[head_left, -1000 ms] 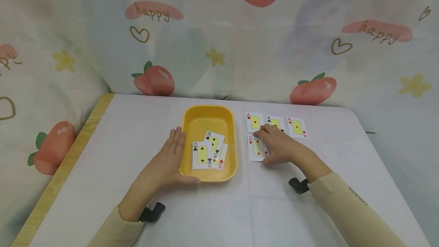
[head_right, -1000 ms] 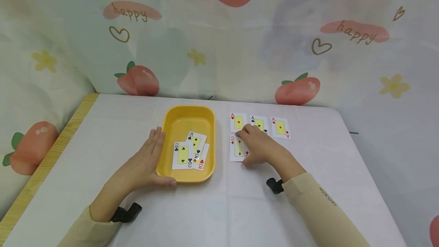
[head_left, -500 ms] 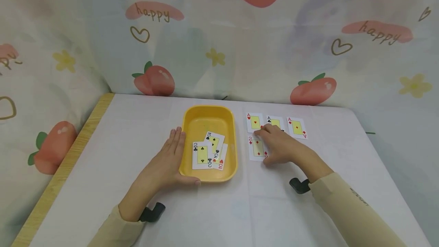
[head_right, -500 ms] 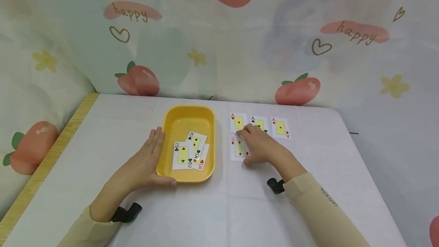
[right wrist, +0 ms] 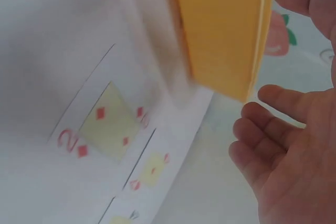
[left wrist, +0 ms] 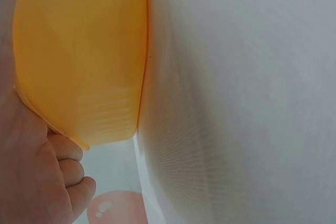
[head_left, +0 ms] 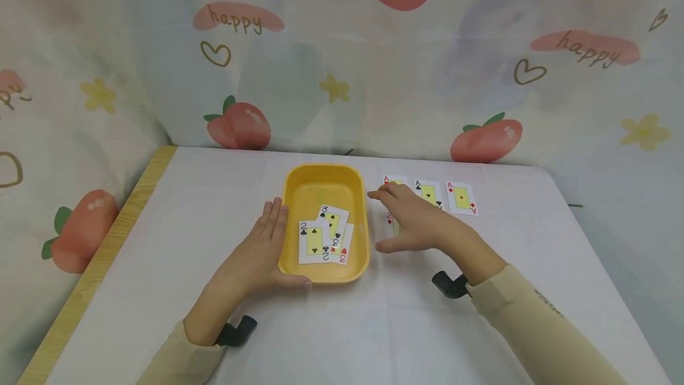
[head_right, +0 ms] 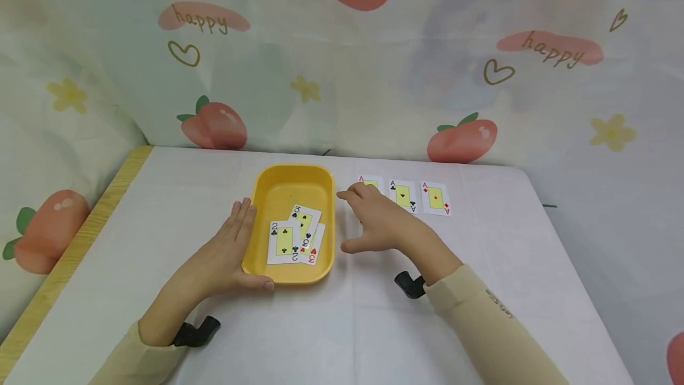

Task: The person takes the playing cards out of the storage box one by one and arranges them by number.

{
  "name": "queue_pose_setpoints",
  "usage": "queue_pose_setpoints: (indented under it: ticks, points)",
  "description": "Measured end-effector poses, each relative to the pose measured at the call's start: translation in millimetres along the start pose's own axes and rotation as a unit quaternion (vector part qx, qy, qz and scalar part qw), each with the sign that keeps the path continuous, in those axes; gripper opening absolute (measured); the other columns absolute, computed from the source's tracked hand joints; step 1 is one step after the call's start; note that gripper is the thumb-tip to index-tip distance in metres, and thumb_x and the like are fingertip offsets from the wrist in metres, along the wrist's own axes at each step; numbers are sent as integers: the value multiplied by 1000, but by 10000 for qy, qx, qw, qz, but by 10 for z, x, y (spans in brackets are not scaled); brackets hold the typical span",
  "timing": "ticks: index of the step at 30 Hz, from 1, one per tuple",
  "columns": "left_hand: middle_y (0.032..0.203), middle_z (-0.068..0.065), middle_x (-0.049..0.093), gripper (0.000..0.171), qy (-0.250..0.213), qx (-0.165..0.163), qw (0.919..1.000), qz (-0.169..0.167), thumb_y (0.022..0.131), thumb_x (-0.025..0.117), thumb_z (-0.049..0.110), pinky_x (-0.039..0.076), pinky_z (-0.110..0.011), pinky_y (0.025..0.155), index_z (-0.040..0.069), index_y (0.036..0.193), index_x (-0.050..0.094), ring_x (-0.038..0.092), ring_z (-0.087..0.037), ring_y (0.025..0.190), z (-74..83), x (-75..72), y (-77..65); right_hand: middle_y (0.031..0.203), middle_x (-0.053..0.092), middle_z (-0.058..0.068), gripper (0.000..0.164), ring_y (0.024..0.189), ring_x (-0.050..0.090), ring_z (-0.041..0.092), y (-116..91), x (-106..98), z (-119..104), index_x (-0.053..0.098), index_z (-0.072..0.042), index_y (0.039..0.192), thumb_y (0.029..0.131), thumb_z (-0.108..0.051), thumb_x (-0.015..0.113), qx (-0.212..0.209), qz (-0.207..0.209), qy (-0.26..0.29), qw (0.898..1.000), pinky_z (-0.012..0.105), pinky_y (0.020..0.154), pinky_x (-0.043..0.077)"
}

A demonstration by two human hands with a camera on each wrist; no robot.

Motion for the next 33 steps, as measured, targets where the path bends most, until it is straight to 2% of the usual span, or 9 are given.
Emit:
queue_pose_setpoints:
  ticks: [9, 19, 26, 33]
  points:
    - [168, -13, -6, 146, 3, -5, 10000, -40, 60, 73, 82, 18, -49, 123, 2, 159, 2, -5, -30, 155, -6, 14, 7, 146, 42, 1, 92, 129, 43, 18, 140, 41, -370, 44, -15, 149, 70, -47, 80, -354, 83, -141, 9992, 39, 107, 47]
    - [168, -13, -8, 144, 22, 123, 9999, -112, 63, 71, 83, 16, -48, 123, 1, 159, 1, -7, -31, 155, -2, 17, -7, 139, 48, -1, 92, 123, 45, 13, 335, 305, -737, 48, -11, 147, 68, -47, 81, -893, -47, -402, 9952, 28, 108, 43]
    - [167, -15, -7, 143, 18, 245, 9997, -76, 65, 70, 82, 16, -49, 123, -1, 159, 2, -7, -32, 154, 12, 0, -15, 139, 48, 2, 90, 122, 46, 16, 421, 490, -846, 49, -10, 146, 71, -48, 80, -1014, -171, -759, 9918, 29, 108, 44]
    - [167, -16, -7, 143, 80, 251, 9996, -59, 65, 67, 85, 16, -48, 123, 0, 159, 1, -7, -31, 155, 4, -9, -8, 137, 49, 3, 90, 121, 45, 18, 509, 592, -900, 49, -10, 146, 71, -48, 82, -938, -374, -1146, 9883, 31, 112, 41]
Point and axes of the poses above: each hand's wrist, its own y-axis towards the middle knuckle, its own x-axis out of the palm, z = x × y, the point moved 8 cm from there along y, towards the middle knuckle
